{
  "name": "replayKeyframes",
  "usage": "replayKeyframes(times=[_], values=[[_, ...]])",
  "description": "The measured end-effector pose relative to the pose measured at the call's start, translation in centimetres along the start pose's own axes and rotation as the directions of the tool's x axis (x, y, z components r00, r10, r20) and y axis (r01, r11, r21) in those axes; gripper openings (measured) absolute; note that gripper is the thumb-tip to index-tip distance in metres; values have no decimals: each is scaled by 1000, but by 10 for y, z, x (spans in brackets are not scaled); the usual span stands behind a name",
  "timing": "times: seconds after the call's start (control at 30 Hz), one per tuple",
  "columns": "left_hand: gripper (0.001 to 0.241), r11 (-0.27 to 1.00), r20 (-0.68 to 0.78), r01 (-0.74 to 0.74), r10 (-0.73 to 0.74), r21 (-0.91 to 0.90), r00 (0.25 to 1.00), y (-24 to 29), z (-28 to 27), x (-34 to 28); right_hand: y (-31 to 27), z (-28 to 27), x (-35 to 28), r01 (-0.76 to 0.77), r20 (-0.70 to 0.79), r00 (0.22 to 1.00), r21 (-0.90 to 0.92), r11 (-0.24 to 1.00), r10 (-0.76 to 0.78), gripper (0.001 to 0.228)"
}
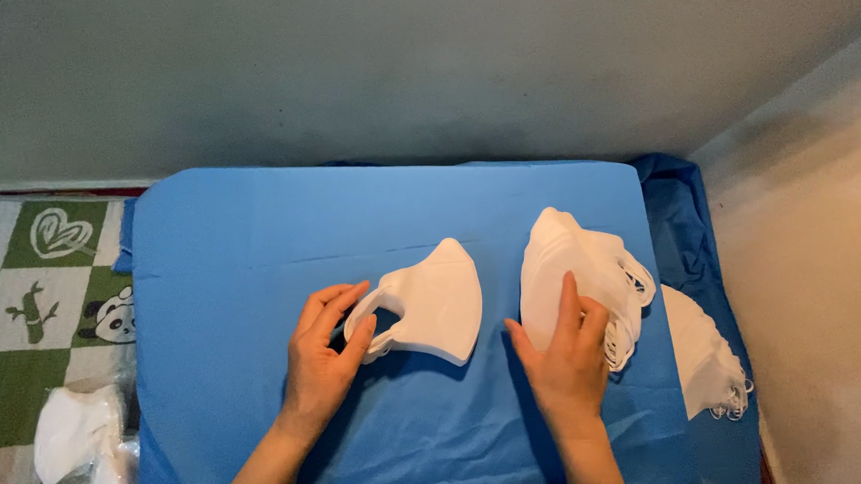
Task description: Sorting and packaging white face masks into a plastic bag.
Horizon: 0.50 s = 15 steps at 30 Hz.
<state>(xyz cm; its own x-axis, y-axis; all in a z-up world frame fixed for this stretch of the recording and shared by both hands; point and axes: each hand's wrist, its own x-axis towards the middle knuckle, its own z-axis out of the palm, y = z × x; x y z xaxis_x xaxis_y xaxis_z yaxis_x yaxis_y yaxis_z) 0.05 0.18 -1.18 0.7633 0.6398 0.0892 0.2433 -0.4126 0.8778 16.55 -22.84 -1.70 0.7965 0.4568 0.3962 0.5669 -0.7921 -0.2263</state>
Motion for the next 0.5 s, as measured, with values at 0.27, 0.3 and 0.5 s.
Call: replayKeyframes(times=[0.27, 0.3, 0.5], values=[[42, 996, -31, -2, -1, -92, 1000, 14, -4, -1, 1, -14, 3, -96, 114, 991, 194, 976, 74, 87], [42, 996, -20, -1, -1, -85, 1000, 14, -5, -1, 3, -16, 4, -126, 155, 984, 247, 961, 89, 85], [47, 994, -55, -55, 50, -94, 997, 12, -4, -1, 6, -48, 11, -251, 202, 961, 334, 909, 191, 29]])
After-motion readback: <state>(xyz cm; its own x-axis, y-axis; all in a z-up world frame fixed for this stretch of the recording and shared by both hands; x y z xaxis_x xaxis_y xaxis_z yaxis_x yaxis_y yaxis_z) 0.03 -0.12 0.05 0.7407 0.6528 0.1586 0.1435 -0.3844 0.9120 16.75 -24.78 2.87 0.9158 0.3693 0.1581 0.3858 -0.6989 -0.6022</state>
